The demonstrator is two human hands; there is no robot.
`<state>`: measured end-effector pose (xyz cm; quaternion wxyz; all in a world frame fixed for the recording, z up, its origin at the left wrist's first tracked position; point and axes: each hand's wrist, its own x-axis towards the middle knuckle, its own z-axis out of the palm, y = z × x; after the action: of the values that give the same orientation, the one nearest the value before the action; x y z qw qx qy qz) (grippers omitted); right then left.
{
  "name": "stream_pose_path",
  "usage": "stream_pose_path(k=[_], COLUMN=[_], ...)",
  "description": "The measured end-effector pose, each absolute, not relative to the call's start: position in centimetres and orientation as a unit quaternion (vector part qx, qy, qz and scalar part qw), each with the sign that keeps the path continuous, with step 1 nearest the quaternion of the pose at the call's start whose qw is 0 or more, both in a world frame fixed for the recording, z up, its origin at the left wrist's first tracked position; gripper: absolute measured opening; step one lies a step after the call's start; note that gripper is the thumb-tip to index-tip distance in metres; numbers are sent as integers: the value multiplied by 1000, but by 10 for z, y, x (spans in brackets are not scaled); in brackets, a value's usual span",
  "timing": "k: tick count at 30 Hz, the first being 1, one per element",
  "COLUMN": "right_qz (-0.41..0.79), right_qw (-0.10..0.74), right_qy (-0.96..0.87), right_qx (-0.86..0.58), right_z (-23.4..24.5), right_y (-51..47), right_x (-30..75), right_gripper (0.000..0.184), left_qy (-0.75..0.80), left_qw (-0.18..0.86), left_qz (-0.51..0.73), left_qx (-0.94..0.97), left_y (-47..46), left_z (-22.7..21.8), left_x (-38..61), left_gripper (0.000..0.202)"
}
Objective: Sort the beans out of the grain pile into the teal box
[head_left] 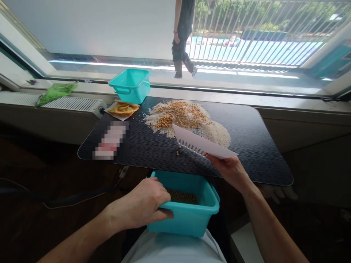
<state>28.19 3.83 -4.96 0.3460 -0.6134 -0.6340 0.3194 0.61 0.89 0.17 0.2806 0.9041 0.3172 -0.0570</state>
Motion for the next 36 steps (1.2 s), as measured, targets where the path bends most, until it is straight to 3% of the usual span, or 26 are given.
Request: stream_pose_path(k=[13, 19, 24, 29, 36], right_qz=[421, 377, 469, 320, 283], right_qw=[297, 345, 308, 371, 334], right_qy=[-679, -639, -644, -608, -639], right_qx=[-524, -575, -520, -625, -632], right_z=[-38, -36, -35, -45, -42], right_y=[12, 14, 12, 44, 73], right_x=[280, 291, 293, 293, 283], right_gripper=[25, 29, 27, 32, 33], left_qy=[317, 319, 320, 322, 325], left_qw=[279, 283, 285, 280, 273], left_qz=[-51, -52, -51, -58, -67], left_qx=[905, 903, 902, 902, 903], left_y=[8, 7, 7, 7, 5], left_z=[-1, -3, -3, 0, 1], left_x=[3, 3, 3, 5, 3], left_gripper=[28, 28, 29, 28, 29])
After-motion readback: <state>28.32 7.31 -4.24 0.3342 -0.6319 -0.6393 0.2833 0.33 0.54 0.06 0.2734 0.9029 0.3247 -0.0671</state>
